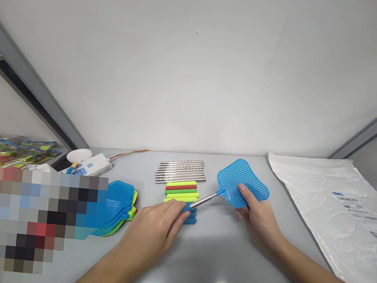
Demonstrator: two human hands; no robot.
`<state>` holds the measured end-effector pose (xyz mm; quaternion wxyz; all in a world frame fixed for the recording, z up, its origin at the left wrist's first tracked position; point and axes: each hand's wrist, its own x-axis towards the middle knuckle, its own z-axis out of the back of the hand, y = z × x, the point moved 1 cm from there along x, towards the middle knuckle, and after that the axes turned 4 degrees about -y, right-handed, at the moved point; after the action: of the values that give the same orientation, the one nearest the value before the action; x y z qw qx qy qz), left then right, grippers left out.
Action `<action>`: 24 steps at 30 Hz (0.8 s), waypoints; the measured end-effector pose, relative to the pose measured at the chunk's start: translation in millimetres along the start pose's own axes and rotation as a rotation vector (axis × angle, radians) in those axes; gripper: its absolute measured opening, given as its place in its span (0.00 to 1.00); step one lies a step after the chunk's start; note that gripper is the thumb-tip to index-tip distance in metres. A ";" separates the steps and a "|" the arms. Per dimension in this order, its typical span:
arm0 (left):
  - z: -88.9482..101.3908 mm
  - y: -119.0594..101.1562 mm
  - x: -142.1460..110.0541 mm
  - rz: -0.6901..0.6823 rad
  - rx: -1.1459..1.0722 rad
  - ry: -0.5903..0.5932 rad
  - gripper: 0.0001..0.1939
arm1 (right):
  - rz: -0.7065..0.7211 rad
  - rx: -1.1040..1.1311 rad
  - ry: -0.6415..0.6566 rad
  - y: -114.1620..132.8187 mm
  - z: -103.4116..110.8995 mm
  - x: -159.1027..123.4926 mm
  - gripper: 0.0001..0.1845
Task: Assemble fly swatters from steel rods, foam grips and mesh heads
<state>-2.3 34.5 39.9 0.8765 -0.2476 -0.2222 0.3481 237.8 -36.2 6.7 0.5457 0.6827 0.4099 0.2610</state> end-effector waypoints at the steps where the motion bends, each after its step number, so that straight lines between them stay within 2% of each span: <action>1: 2.3 -2.1 0.2 0.025 -0.051 0.016 0.13 | 0.035 -0.020 0.048 0.6 2.3 0.6 0.19; 3: 5.8 -7.3 0.3 0.114 -0.215 0.079 0.16 | 0.126 -0.075 0.214 4.5 5.1 1.2 0.19; 6: 1.1 -14.0 -2.2 0.290 -0.640 0.256 0.22 | 0.184 -0.122 0.493 15.6 -0.6 -3.9 0.35; 7: -3.9 -15.4 -3.7 0.342 -0.796 0.333 0.23 | 0.159 -0.129 0.557 19.8 -5.7 -8.1 0.35; 10: -24.1 -17.9 -9.3 0.411 -1.116 0.512 0.23 | 0.037 -0.185 0.623 30.5 -26.5 -26.3 0.20; 13: -42.2 -20.9 -14.4 0.366 -1.256 0.577 0.26 | -0.011 -0.285 0.558 36.6 -43.2 -42.3 0.13; 15: -48.7 -22.5 -16.5 0.357 -1.243 0.563 0.26 | -0.002 -0.360 0.494 38.6 -44.6 -45.1 0.13; 17: -50.6 -22.6 -17.1 0.327 -1.158 0.525 0.26 | 0.024 -0.428 0.418 41.0 -35.7 -39.2 0.13; 20: -47.1 -19.9 -15.3 0.224 -0.933 0.450 0.23 | 0.045 -0.590 0.268 49.1 -6.5 -16.6 0.14; 23: -38.5 -17.8 -12.8 0.074 -0.660 0.386 0.20 | -0.001 -0.944 0.153 59.2 26.2 10.8 0.12; 24: -35.1 -17.8 -12.2 0.007 -0.560 0.361 0.19 | -0.012 -0.996 0.134 61.5 34.3 18.7 0.12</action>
<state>18.2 4.7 20.4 0.7983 -0.5374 -0.1494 0.2271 292.2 -42.8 54.8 0.7793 0.3189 0.2735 0.4649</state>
